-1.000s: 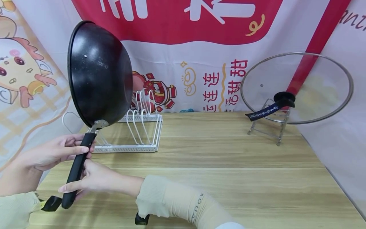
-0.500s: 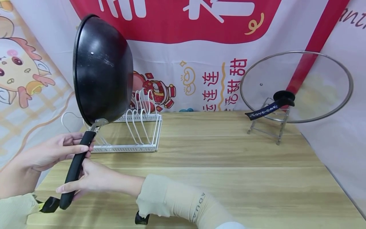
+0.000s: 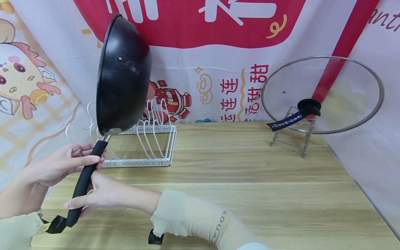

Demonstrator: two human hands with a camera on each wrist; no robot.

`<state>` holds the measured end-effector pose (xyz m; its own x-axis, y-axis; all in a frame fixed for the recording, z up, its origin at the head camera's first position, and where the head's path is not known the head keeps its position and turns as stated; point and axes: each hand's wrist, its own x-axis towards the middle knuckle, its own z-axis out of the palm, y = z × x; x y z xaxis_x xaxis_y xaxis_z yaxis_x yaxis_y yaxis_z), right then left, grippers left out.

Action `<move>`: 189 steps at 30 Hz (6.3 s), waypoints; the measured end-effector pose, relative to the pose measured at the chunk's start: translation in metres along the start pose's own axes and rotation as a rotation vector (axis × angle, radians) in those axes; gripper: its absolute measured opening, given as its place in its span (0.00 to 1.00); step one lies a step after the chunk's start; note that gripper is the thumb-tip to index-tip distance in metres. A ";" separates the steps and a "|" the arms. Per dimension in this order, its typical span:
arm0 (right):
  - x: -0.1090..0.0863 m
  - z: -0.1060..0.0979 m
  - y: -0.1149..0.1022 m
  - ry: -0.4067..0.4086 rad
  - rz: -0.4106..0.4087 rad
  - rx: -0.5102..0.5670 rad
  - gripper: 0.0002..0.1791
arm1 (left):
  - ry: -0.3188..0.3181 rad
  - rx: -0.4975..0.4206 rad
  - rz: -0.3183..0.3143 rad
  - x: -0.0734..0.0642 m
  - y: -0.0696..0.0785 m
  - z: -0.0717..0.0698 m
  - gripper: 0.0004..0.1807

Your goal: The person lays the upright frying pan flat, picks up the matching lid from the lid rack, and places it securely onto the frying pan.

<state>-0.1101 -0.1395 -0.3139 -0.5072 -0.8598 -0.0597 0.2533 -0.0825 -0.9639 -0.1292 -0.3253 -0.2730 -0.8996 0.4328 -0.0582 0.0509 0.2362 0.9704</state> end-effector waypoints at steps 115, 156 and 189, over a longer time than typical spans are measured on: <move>-0.091 -0.065 -0.026 -0.211 -0.121 0.075 0.06 | 0.034 -0.327 0.095 0.058 0.036 0.098 0.07; -0.131 -0.098 -0.019 -0.163 -0.130 0.190 0.13 | 0.052 -0.237 0.073 0.089 0.042 0.141 0.18; -0.163 -0.125 -0.003 -0.189 -0.109 0.201 0.13 | 0.014 -0.298 0.054 0.111 0.023 0.177 0.22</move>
<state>-0.1310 0.0639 -0.3335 -0.3832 -0.9172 0.1091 0.3731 -0.2618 -0.8901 -0.1515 -0.1181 -0.2984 -0.9052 0.4250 -0.0035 -0.0289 -0.0532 0.9982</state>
